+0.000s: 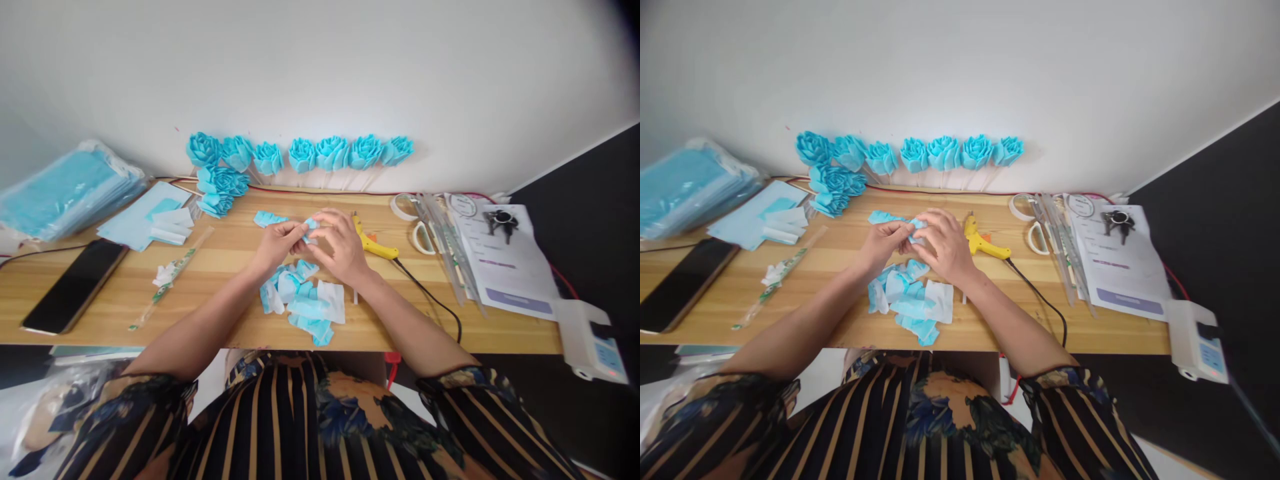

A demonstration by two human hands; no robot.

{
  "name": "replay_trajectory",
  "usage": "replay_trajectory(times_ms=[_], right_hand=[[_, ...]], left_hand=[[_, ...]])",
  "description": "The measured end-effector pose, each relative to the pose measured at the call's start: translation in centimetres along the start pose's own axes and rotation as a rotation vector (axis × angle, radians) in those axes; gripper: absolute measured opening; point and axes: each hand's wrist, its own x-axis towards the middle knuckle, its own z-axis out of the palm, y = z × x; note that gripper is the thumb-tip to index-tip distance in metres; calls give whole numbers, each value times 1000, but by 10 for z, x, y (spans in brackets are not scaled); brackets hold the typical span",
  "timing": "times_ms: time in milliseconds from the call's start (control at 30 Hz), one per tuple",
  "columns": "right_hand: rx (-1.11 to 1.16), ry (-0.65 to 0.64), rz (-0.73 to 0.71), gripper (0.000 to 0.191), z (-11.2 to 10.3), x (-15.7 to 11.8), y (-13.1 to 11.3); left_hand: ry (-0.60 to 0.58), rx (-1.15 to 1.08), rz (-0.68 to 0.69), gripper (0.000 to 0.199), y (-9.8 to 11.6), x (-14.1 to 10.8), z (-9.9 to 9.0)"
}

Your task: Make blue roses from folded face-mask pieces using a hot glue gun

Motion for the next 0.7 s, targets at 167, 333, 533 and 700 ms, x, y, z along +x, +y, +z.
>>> replay_trajectory(times_ms=[167,333,533,700], right_hand=[[46,72,156,4,2,-1,4],[163,53,325,4,0,-1,2],[317,46,462,5,0,0,0],[429,7,573,9,1,0,0]], left_hand=[[-75,0,8,48,0,-1,0],[-76,26,10,47,3,-2,0],[-67,74,28,45,-1,-1,0],[-38,154,67,42,-2,-1,1]])
